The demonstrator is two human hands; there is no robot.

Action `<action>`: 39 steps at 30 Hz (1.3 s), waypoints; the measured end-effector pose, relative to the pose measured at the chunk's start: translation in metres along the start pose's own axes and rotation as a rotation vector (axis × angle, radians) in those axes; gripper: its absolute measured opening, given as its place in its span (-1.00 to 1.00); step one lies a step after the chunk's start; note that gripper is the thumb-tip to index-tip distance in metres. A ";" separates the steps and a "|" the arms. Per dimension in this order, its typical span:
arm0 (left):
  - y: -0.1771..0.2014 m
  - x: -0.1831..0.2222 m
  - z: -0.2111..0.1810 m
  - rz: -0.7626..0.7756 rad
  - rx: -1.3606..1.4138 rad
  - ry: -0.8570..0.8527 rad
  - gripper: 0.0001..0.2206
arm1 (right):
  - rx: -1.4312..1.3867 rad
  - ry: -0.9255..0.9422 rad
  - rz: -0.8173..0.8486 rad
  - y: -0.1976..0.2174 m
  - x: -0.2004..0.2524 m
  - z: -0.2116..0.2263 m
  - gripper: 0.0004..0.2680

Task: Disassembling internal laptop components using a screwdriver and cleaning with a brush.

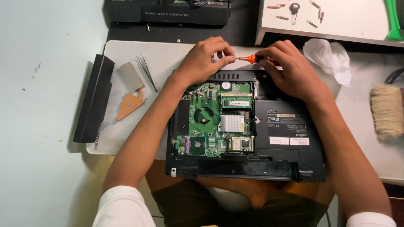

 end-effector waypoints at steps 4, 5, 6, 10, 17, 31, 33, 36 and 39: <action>-0.006 0.000 0.007 0.015 -0.122 0.020 -0.90 | 0.032 -0.015 -0.017 0.001 0.001 -0.005 -0.82; -0.006 0.001 0.008 0.013 -0.156 0.022 -0.89 | 0.039 -0.025 -0.017 0.000 0.002 -0.006 -0.83; -0.007 0.002 0.010 0.015 -0.157 0.022 -0.89 | 0.038 -0.025 -0.018 0.000 0.002 -0.008 -0.83; -0.009 0.004 0.021 -0.020 -0.296 0.092 -0.97 | 0.087 -0.049 -0.060 0.001 0.005 -0.016 -0.84; -0.013 0.004 0.034 -0.041 -0.333 0.177 -0.97 | 0.054 -0.120 -0.078 0.004 0.006 -0.021 -0.87; 0.033 0.011 0.037 -0.341 -0.361 0.128 -0.93 | 0.044 -0.196 0.017 0.001 0.003 -0.018 -0.68; 0.041 0.016 0.045 -0.361 -0.397 0.137 -0.93 | 0.080 -0.186 0.040 0.001 0.005 -0.025 -0.65; 0.037 0.022 0.055 -0.386 -0.396 0.169 -0.90 | 0.243 0.011 -0.125 0.019 0.027 -0.033 -0.82; 0.023 0.025 0.058 -0.335 -0.395 0.183 -0.88 | 0.087 0.100 -0.390 0.056 0.067 -0.045 -0.54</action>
Point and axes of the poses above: each hand's wrist, its own x-axis away from the middle knuckle, its own y-axis out of the back of the hand, z = x × y, the point moved 6 cm from there along -x, towards the middle knuckle, and after that the axes turned 14 degrees about -x, right-handed, at the moved point
